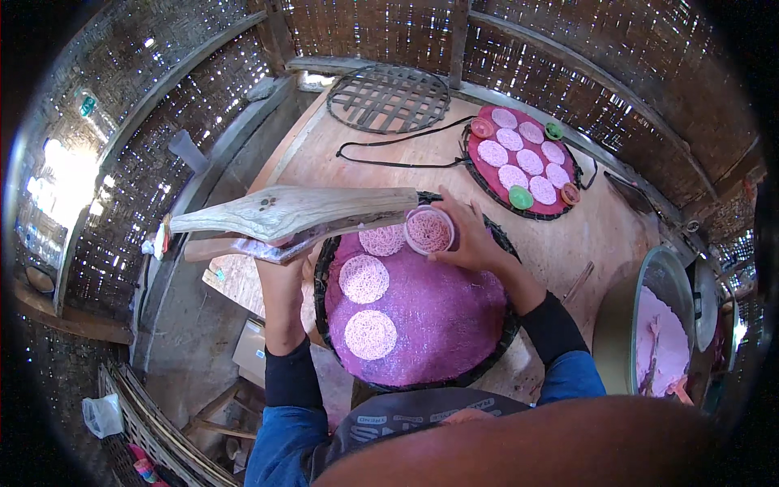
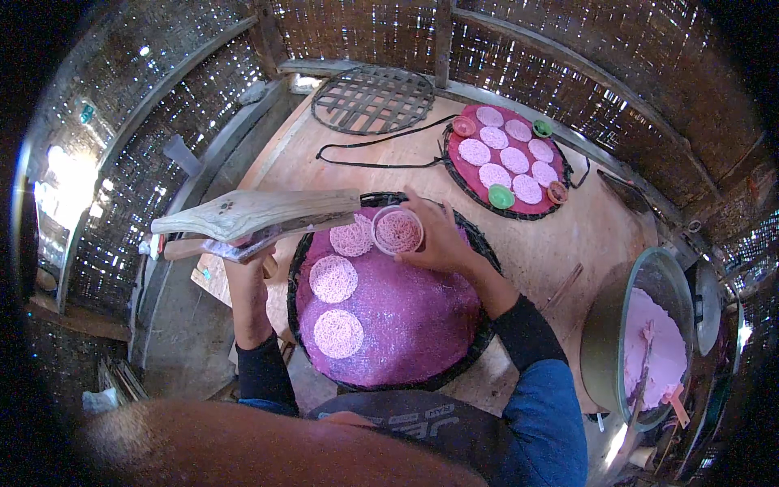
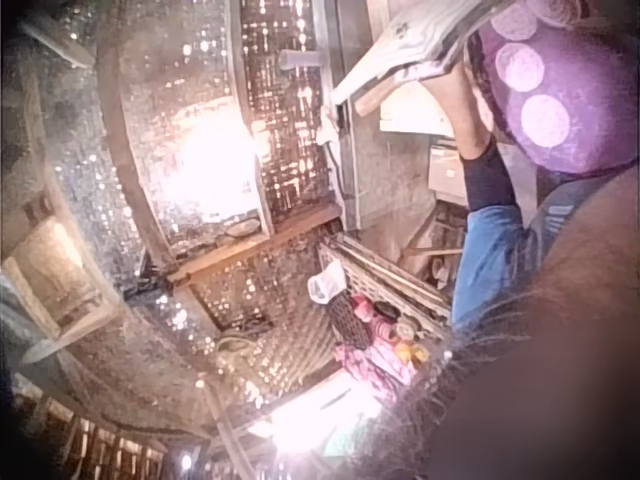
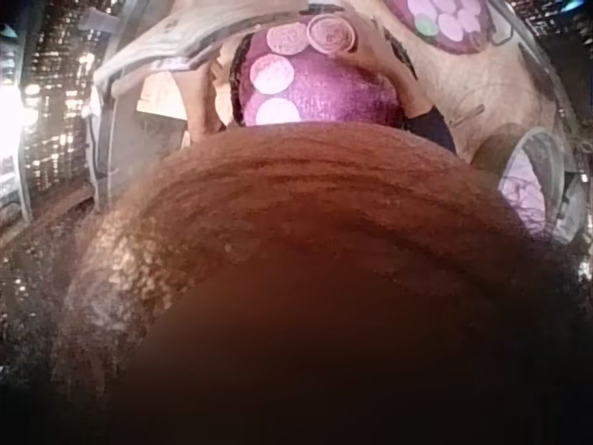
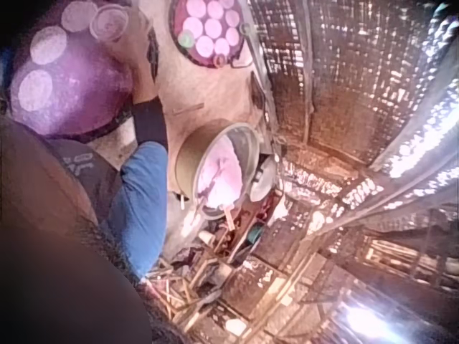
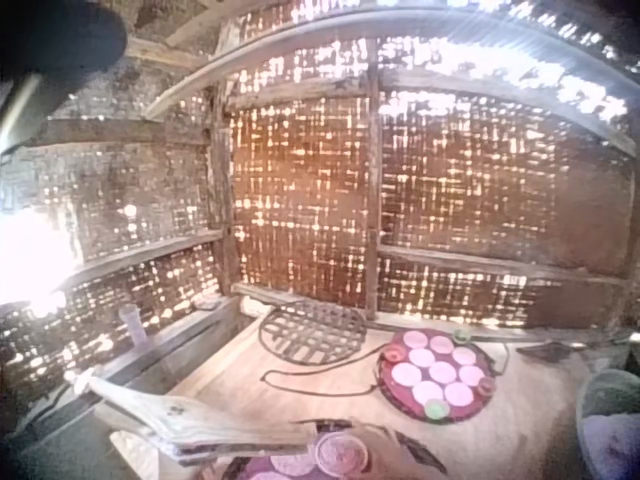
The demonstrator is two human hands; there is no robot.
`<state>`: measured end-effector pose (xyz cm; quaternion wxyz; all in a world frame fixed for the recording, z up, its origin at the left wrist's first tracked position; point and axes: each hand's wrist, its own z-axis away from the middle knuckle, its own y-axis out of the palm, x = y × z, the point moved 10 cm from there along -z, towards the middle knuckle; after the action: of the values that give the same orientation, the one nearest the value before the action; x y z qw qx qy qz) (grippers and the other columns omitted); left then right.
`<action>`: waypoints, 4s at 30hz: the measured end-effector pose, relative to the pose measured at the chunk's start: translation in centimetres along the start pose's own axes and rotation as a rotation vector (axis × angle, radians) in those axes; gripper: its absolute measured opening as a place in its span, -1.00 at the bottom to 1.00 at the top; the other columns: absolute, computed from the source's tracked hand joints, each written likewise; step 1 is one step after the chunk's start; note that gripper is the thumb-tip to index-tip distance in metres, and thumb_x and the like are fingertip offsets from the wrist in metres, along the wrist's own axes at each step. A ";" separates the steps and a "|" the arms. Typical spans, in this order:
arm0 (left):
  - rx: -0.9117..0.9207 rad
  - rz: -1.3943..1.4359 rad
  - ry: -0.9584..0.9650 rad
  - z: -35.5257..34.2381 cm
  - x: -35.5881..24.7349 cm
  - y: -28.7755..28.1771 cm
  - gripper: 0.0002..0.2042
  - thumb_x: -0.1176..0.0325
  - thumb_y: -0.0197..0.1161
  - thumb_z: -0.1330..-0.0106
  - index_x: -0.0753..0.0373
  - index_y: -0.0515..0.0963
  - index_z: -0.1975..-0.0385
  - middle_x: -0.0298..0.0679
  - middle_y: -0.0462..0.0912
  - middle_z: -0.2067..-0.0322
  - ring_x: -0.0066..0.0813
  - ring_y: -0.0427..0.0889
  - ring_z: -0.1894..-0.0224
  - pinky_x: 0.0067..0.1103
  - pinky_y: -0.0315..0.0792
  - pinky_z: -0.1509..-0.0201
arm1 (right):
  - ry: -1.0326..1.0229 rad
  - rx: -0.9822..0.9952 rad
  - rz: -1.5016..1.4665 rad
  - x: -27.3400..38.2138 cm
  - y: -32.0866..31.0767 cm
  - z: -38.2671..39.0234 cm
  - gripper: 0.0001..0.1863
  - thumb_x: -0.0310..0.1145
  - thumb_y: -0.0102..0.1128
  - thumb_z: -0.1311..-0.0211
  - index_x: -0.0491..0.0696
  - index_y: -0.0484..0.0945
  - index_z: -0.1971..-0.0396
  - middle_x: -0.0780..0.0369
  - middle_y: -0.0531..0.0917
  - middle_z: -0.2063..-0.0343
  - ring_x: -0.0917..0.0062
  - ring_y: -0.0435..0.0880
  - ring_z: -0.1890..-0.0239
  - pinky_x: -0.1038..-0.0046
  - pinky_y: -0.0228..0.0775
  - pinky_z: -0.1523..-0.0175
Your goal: The person scoops pink batter from a bowl and pours it into circular molds on a purple mat using a wooden scoop. The person then uses a small metal ring to smooth the batter in the molds. The person repeats this process to fill multiple molds.
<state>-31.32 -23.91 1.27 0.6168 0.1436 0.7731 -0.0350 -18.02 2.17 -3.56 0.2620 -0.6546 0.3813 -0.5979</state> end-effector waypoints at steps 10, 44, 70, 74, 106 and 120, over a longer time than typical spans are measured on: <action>-0.016 0.055 -0.009 1.6 -1.6 -0.1 -0.67 0.57 0.25 0.11 0.27 0.48 0.26 -0.34 0.53 0.39 -0.56 0.51 0.38 -0.64 0.39 0.32 | 0.143 -0.048 0.018 4.5 3.5 7.9 0.08 -0.08 0.40 0.21 -0.09 -0.07 -0.28 -0.02 0.33 -0.06 0.12 0.36 -0.04 0.17 0.08 -0.18; 1.084 -0.703 1.215 11.1 -14.8 18.2 -0.73 0.23 0.18 0.05 0.07 0.46 0.29 -0.30 0.55 0.43 -0.28 0.58 0.44 -0.39 0.44 0.45 | 0.349 -0.623 -0.506 12.0 -14.6 7.0 -0.63 -0.31 0.17 -0.04 -0.15 0.30 0.20 0.27 0.40 0.48 0.61 0.42 0.47 0.56 0.33 0.36; 0.846 0.661 0.772 21.7 -21.6 27.6 -0.68 0.32 0.41 0.03 0.25 0.44 0.34 -0.22 0.38 0.22 -0.28 0.52 0.15 -0.43 0.41 -0.04 | 0.040 -1.226 -1.355 1.9 -19.3 30.3 -0.70 -0.14 0.03 -0.24 -0.10 0.49 0.30 0.22 0.61 0.40 0.46 0.57 0.24 0.39 0.42 0.13; 0.636 0.684 0.821 19.6 -23.1 27.5 -0.76 0.30 0.28 -0.11 0.30 0.41 0.36 -0.19 0.42 0.34 -0.37 0.53 0.28 -0.46 0.49 0.10 | 0.707 -0.904 0.600 6.1 -22.6 42.5 -0.68 -0.16 0.16 -0.07 -0.04 0.50 0.22 0.20 0.62 0.34 0.30 0.57 0.19 0.27 0.40 0.13; 0.786 -0.485 1.341 24.7 -19.8 35.0 -0.76 0.15 0.33 0.13 0.06 0.56 0.45 -0.23 0.49 0.37 -0.26 0.44 0.26 -0.36 0.33 0.26 | 0.496 -0.438 1.124 19.5 -21.3 32.7 -0.62 -0.38 0.00 -0.03 0.06 0.45 0.06 0.24 0.54 0.53 0.42 0.59 0.59 0.44 0.40 0.53; 0.729 0.204 0.799 17.4 -14.8 33.2 -0.70 0.37 0.19 -0.18 0.25 0.32 0.12 -0.23 0.46 0.22 -0.42 0.51 0.18 -0.44 0.49 0.10 | 0.480 -1.104 0.435 15.1 -18.2 35.7 -0.72 -0.36 0.09 -0.13 0.04 0.52 0.11 0.14 0.59 0.53 0.34 0.57 0.61 0.37 0.35 0.54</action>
<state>-3.15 1.15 15.54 0.1860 0.4243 0.8671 -0.1832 20.33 -3.74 14.56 -0.0912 -0.4489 0.8052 -0.3765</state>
